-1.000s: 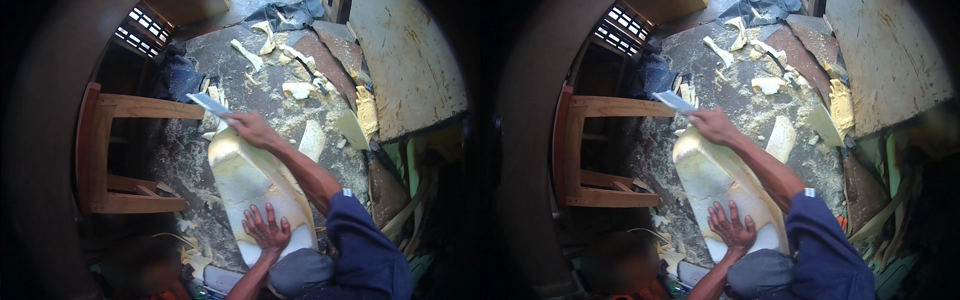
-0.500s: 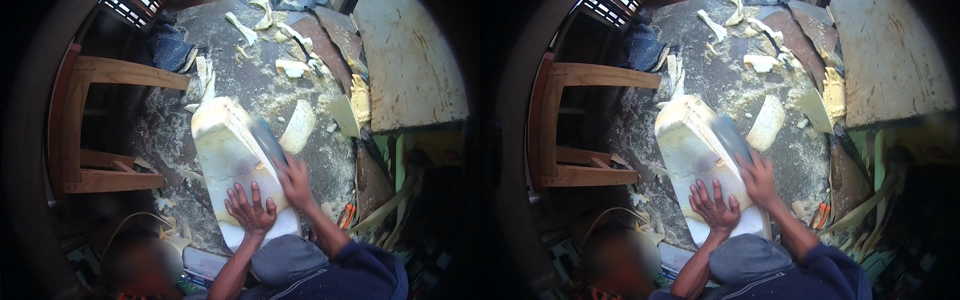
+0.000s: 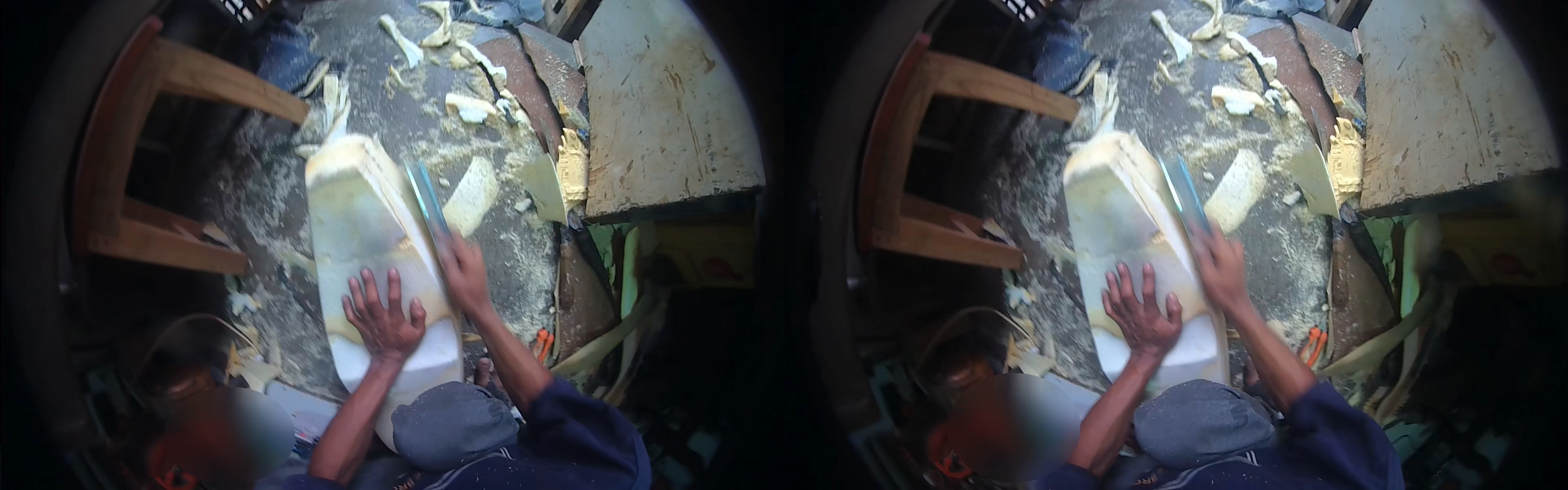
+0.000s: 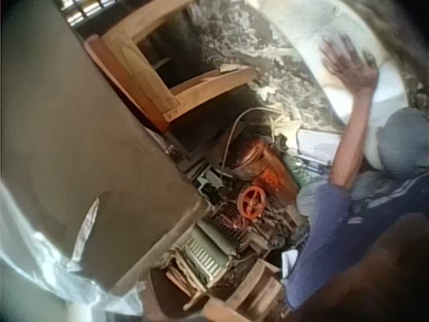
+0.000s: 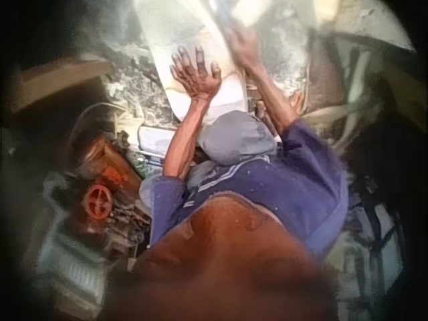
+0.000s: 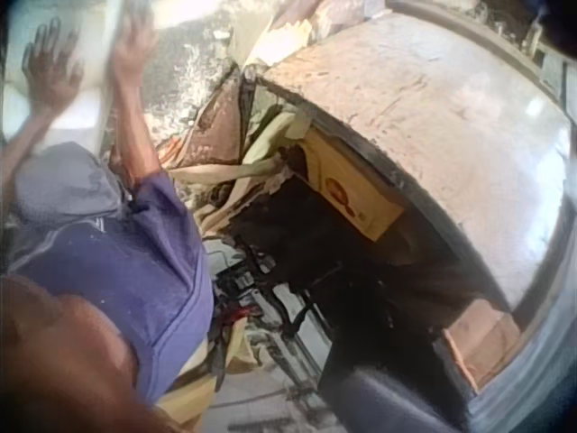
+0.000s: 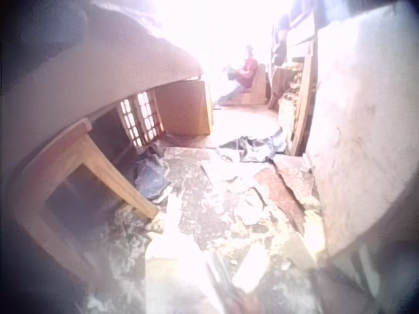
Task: The person carves a large piece of light-colored wood using a hand chisel, repeatedly scraping and shaping its surface. The person rotates the wood to work on different sides and removes shavings by hand.
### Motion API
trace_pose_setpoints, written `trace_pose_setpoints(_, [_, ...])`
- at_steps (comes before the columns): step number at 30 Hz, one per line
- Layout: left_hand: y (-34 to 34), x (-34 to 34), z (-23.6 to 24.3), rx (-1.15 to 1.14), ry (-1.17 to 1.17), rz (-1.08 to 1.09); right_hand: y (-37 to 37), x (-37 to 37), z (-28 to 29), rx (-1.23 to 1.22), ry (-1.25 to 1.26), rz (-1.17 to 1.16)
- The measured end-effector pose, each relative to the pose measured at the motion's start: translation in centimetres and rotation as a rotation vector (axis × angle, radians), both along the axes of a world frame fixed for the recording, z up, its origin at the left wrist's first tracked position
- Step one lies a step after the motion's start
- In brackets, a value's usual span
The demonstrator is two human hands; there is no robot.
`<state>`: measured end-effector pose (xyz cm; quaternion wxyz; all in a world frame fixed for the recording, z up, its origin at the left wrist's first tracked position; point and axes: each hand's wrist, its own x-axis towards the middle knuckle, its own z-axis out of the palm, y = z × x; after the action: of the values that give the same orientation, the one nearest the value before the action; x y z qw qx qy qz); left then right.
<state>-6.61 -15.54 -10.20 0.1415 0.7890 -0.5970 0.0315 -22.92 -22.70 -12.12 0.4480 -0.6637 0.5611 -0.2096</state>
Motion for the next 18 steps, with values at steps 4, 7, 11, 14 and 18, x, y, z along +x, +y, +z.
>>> trace_pose_setpoints(4, [0.0, 0.1, -0.3, 0.017, 0.001, 0.022, 0.7, -0.2, -0.2, -0.008, 0.004, 0.006])
trace_pose_setpoints(7, [0.2, 0.0, -0.2, 0.054, 0.015, 0.042, -0.1, 0.2, -0.3, 0.055, 0.015, 0.010])
trace_pose_setpoints(11, [-0.1, 0.2, -0.1, -0.030, 0.032, 0.019, -4.0, 2.9, 0.9, 0.116, -0.019, 0.027])
trace_pose_setpoints(14, [-0.3, 0.3, 0.0, -0.070, 0.030, 0.013, -0.9, 1.0, 0.2, 0.096, 0.091, -0.008])
trace_pose_setpoints(18, [-0.5, 0.3, -0.2, -0.115, 0.024, 0.023, -2.2, 1.8, -0.1, -0.040, 0.078, 0.021])
